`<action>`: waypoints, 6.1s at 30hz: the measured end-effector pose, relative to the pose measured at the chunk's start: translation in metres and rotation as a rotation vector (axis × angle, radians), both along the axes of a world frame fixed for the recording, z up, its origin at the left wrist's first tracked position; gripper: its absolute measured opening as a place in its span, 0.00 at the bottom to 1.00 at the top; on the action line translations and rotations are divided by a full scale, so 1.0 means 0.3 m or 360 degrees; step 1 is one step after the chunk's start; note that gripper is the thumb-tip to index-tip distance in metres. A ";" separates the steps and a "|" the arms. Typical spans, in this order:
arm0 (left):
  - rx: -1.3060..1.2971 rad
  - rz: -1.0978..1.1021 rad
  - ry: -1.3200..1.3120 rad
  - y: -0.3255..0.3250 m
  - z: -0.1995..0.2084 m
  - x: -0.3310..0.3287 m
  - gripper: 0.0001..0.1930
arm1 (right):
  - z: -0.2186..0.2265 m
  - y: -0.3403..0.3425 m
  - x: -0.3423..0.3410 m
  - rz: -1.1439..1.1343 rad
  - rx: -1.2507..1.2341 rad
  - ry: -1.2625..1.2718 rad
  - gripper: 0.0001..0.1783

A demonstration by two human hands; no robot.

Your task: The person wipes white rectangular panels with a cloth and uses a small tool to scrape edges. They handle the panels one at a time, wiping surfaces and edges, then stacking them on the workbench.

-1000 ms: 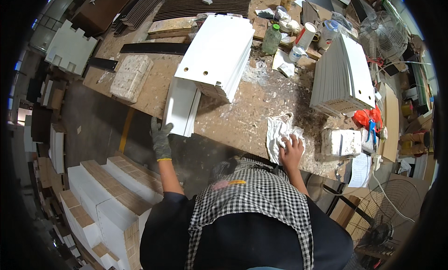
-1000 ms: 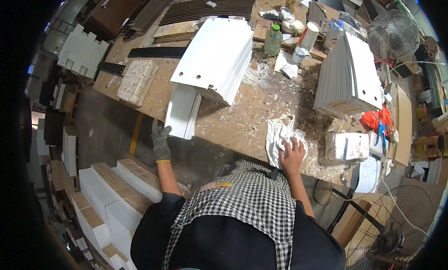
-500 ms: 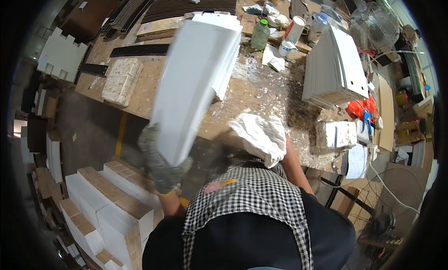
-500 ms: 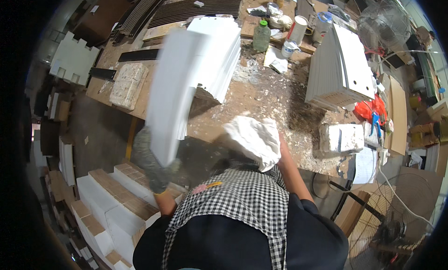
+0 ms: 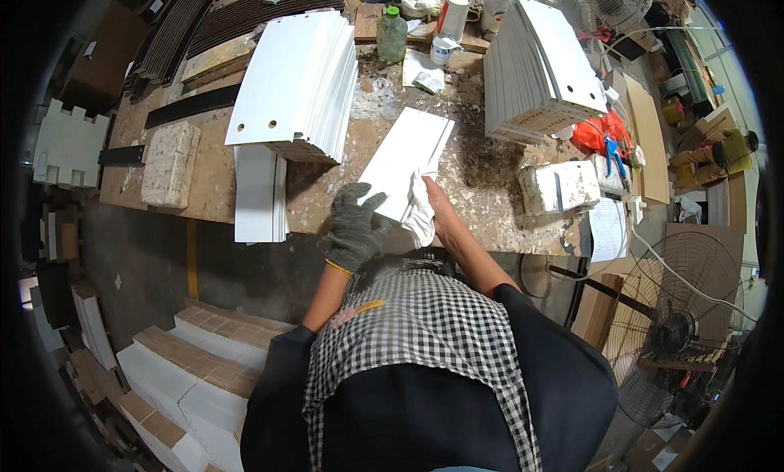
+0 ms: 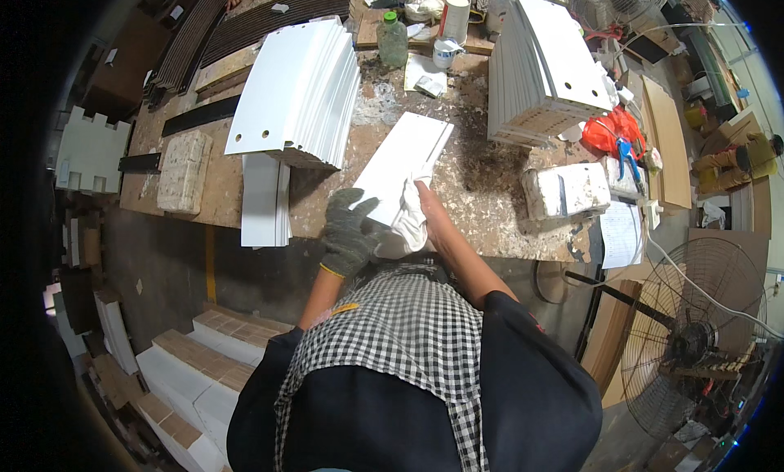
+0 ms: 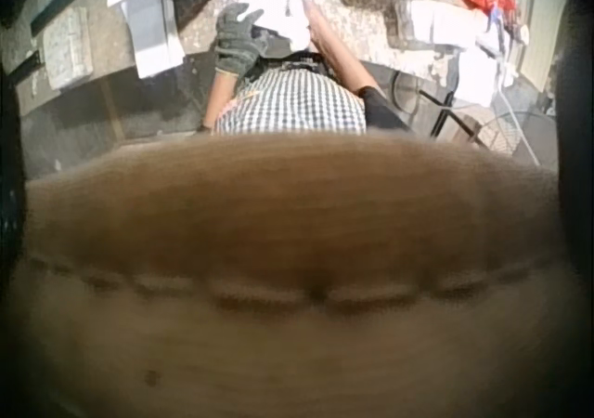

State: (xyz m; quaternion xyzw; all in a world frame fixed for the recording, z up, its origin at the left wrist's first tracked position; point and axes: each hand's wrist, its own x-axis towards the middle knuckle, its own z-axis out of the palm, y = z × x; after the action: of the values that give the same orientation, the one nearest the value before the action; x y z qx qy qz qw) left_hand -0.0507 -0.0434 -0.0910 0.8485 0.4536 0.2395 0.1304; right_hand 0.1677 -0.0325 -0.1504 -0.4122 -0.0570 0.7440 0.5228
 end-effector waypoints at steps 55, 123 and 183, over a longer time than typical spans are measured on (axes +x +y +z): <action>-0.2357 0.0822 -0.1556 -0.044 -0.169 -0.148 0.19 | 0.263 -0.159 0.609 -0.0072 0.0212 -0.2924 0.10; 0.0076 0.1145 0.0532 0.506 0.420 -0.192 0.58 | 0.588 1.154 -0.017 0.0353 0.1294 -0.2910 0.13; -0.0244 0.1122 0.0485 0.522 0.450 -0.165 0.60 | 0.547 1.208 0.001 0.0449 0.1199 -0.2803 0.14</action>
State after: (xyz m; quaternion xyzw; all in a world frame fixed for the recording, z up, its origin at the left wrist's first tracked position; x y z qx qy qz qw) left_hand -0.1001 0.1134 0.0441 0.6542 0.7480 0.1063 0.0342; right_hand 0.1681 0.3300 0.0136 -0.6167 -0.7120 0.1572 0.2965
